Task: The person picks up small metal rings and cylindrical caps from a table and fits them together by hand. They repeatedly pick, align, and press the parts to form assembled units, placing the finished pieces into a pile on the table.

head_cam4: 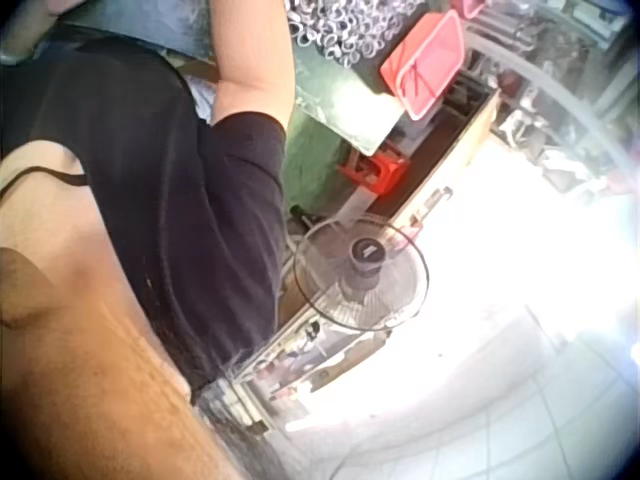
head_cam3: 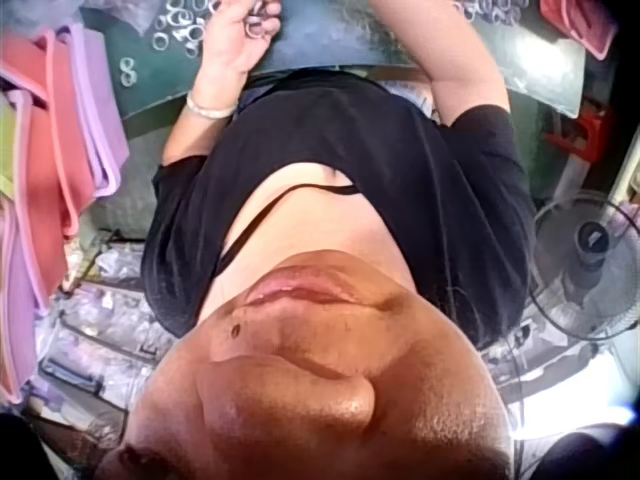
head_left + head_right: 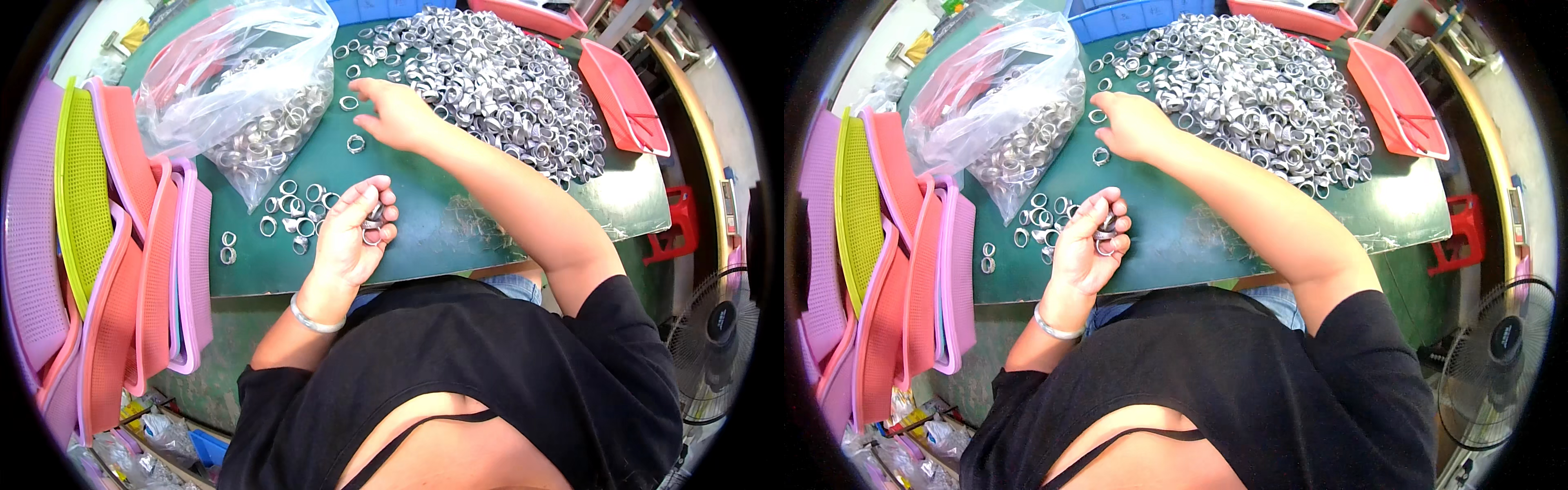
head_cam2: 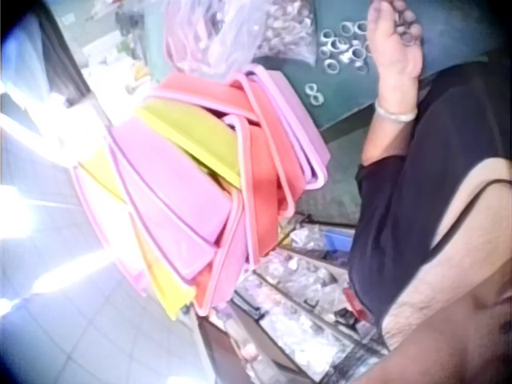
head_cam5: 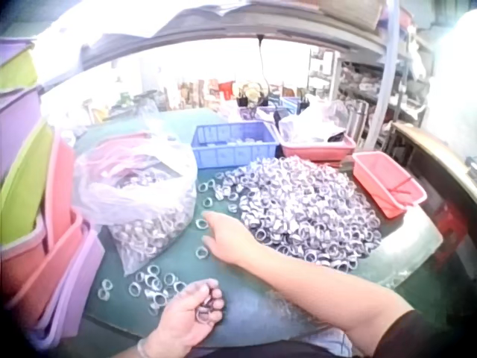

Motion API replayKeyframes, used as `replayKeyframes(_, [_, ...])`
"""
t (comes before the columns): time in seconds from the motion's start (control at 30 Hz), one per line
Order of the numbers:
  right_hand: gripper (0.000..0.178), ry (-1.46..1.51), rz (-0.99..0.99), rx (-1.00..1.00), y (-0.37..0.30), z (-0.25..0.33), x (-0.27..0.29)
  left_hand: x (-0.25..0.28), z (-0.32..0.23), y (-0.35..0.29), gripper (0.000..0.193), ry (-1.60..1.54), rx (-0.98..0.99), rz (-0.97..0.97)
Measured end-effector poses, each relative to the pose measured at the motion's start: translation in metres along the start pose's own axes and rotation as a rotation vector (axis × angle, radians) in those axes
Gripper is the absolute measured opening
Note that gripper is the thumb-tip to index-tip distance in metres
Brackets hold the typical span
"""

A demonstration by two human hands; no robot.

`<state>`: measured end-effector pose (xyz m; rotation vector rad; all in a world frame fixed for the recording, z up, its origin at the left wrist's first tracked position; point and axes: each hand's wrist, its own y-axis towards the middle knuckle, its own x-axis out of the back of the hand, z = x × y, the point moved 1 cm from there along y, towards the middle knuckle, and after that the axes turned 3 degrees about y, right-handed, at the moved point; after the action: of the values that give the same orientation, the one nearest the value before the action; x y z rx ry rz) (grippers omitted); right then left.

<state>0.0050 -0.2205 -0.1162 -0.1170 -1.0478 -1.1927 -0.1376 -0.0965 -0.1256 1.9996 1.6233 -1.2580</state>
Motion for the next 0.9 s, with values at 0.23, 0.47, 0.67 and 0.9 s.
replayKeyframes(0.23, [0.069, -0.236, 0.046, -0.124, 0.045, -0.006, -0.027, 0.009, -0.008, -0.009, 0.017, 0.019, -0.022, -0.053])
replayKeyframes(0.47, [0.034, -0.267, 0.206, -0.104, 0.070, -0.033, -0.025, 0.011, -0.010, -0.011, 0.017, -0.003, -0.003, -0.036])
replayKeyframes(0.67, [0.021, -0.225, 0.292, 0.009, 0.057, -0.031, -0.010, 0.013, -0.009, -0.011, 0.019, 0.064, -0.017, -0.030])
replayKeyframes(0.9, [0.021, 0.068, 0.359, 0.142, -0.011, 0.001, 0.036, -0.001, -0.012, -0.008, 0.026, 0.191, -0.036, -0.167])
